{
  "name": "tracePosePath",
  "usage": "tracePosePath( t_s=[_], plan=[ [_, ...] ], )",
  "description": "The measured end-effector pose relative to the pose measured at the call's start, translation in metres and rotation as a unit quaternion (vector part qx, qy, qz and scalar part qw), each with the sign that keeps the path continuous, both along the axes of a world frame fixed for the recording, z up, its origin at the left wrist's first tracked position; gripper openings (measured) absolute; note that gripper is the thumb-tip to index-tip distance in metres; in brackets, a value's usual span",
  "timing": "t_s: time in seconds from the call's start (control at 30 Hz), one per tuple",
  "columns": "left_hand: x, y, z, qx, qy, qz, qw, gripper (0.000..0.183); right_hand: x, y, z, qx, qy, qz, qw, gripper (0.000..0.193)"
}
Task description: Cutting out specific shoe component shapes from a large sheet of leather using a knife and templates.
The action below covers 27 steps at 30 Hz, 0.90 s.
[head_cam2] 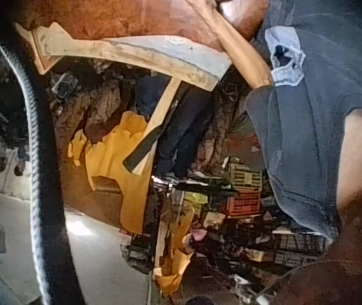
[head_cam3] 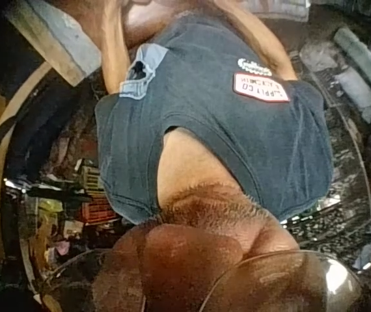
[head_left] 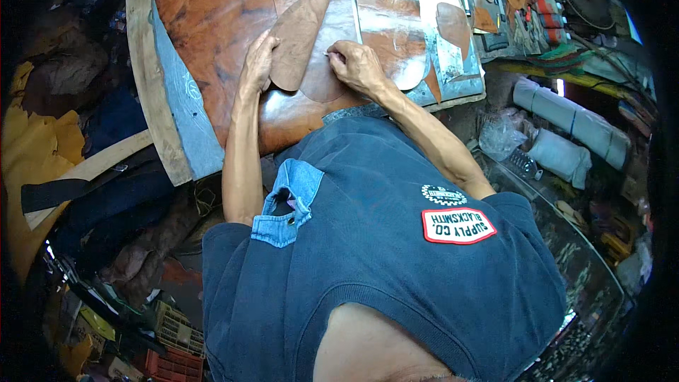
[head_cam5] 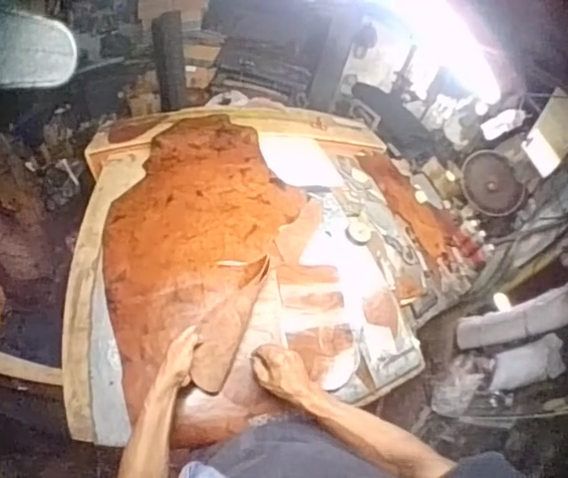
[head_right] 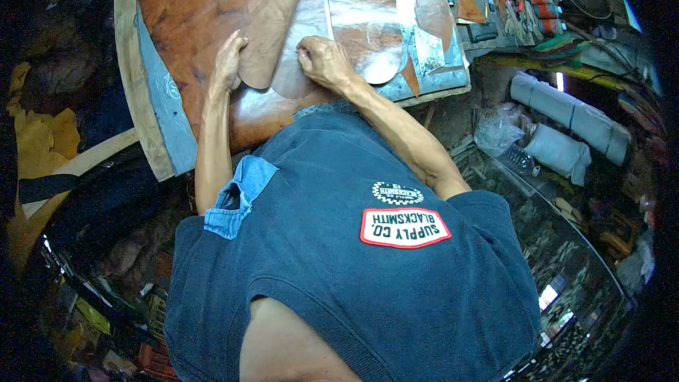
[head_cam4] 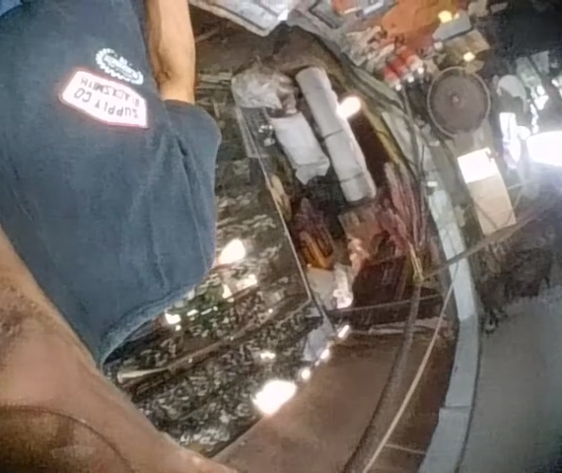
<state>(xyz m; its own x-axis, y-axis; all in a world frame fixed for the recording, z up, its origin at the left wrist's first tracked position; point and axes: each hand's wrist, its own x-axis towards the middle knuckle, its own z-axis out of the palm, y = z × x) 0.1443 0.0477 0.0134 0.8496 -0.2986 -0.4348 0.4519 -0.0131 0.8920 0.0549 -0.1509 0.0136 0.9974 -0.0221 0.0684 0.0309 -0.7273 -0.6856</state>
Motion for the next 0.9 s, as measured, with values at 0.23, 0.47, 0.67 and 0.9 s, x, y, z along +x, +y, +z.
tracePosePath(
  t_s=[0.23, 0.47, 0.67, 0.9],
  plan=[
    [-0.005, -0.011, 0.0, -0.035, -0.053, -0.043, 0.997, 0.036, 0.01, -0.025, 0.011, 0.081, 0.018, -0.164, 0.983, 0.02],
    [-0.004, -0.025, 0.02, 0.307, -0.276, -0.093, 0.906, 0.064, -0.046, -0.127, 0.018, 0.707, -0.006, -0.333, 0.624, 0.01],
    [0.01, -0.044, -0.018, 0.374, -0.416, -0.089, 0.824, 0.071, -0.048, -0.193, -0.017, 0.433, 0.025, -0.305, 0.848, 0.024],
    [0.047, -0.044, -0.058, 0.203, -0.132, 0.054, 0.969, 0.06, -0.007, -0.164, -0.003, -0.077, 0.13, -0.34, 0.928, 0.045]
  ],
)
